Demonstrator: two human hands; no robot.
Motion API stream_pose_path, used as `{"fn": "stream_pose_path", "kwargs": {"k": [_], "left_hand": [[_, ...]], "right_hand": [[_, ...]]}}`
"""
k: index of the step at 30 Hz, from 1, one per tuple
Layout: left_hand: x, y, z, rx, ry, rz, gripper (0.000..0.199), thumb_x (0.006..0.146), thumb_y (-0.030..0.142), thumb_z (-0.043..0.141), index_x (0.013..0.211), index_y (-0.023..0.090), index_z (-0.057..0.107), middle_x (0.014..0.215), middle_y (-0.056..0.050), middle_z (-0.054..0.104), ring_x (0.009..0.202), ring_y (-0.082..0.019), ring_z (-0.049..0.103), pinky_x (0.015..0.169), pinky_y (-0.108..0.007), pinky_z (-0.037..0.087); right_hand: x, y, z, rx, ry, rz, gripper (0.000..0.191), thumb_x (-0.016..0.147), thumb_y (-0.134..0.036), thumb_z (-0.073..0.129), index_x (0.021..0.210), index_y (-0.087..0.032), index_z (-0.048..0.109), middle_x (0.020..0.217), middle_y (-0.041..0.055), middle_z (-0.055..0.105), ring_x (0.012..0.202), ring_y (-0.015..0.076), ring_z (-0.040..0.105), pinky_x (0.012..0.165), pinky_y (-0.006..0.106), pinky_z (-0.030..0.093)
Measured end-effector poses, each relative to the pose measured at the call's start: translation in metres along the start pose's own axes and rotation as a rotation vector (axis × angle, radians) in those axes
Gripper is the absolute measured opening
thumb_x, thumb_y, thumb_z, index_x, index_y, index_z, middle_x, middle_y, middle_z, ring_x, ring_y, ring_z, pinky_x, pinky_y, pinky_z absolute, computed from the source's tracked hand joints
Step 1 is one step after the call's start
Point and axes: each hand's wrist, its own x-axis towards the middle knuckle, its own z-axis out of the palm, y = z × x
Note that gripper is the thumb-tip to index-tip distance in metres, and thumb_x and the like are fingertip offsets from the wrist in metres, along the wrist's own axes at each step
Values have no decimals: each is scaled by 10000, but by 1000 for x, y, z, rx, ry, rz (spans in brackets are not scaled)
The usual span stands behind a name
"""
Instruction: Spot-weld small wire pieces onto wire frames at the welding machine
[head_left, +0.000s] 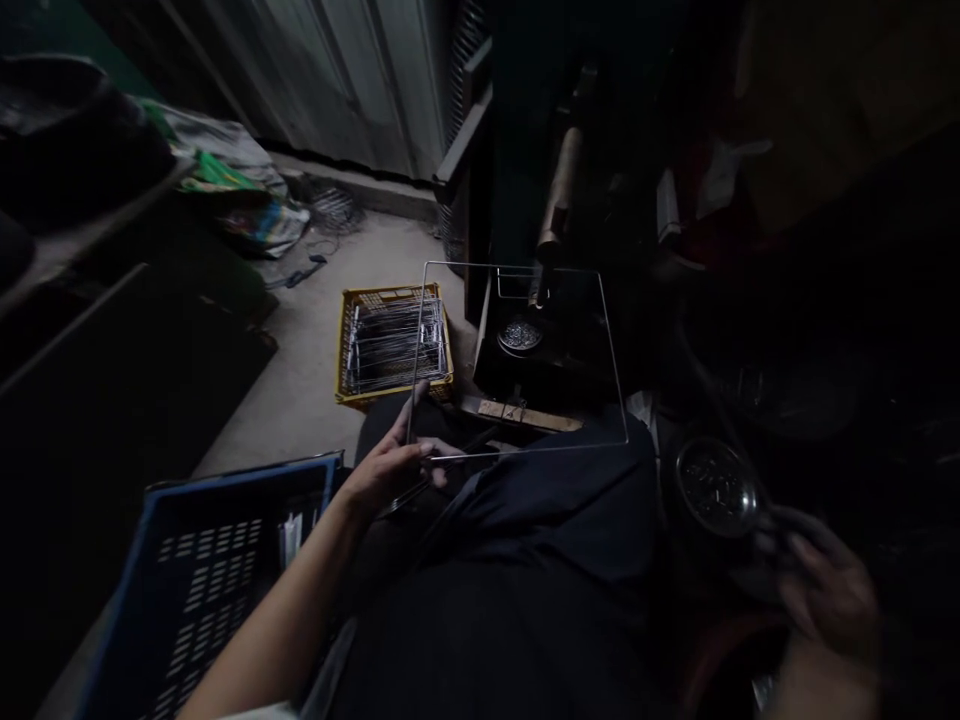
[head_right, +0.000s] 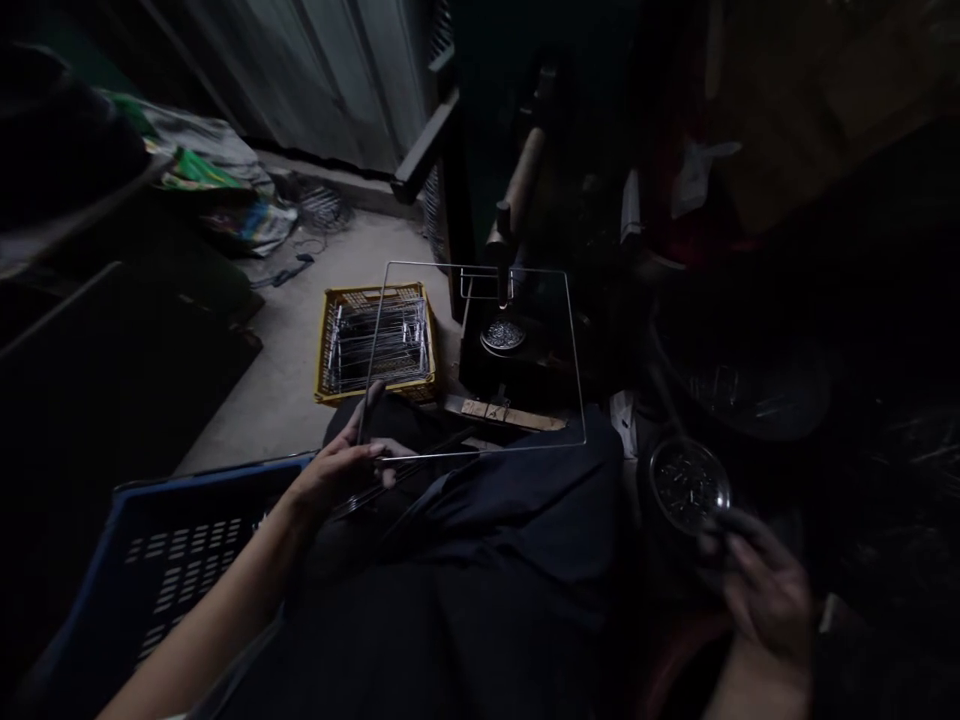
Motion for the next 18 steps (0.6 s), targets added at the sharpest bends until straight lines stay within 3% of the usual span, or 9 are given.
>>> {"fn": "stream_pose_path", "kwargs": {"k": [1,4,7,9,12,18], "left_hand": [[3,1,1,-9,-19,-6,984,868,179,613,1519,315,-112,926,-108,760,607,-185,693,557,-237,488],[9,4,4,-20,-68,-8,1017,864,177,627,1509,323,-146,945,-110,761,623,-195,698,591,-263,514],[7,3,4,-23,-61,1,1002,871,171,618,1511,325,-137,955,-112,761,633,-199,700,619,-287,531],[3,1,3,-37,-51,9,999,874,169,606,1508,319,-150,951,-118,760,621,-201,697,612,-294,534],[-2,-4,3,-65,-58,20,1015,872,175,591,1494,294,-201,963,-148,757,583,-197,684,594,-306,539],[-1,-11,-2,-58,-83,-11,1024,874,168,575,1477,275,-246,963,-168,753,556,-191,676,575,-293,528]], "right_hand": [[0,-27,29,188,-78,-65,535,815,-632,509,1240,-333,638,1021,175,694,954,368,678,880,622,505],[11,-99,109,438,-548,-191,718,743,-792,535,1157,-231,705,1124,170,686,1117,385,611,988,571,461],[25,-140,168,233,-856,-329,665,794,-646,654,1322,-245,604,1312,115,598,1247,340,527,1078,507,403],[32,-148,197,-19,-881,-497,654,808,-477,733,1392,-262,530,1390,89,536,1309,306,468,1126,477,354],[34,-140,225,-289,-823,-754,726,846,-308,719,1485,-228,385,1487,95,415,1399,274,337,1171,470,284],[20,-123,238,-441,-783,-890,756,903,-130,582,1547,-234,202,1537,70,331,1417,230,302,1171,433,320]]}}
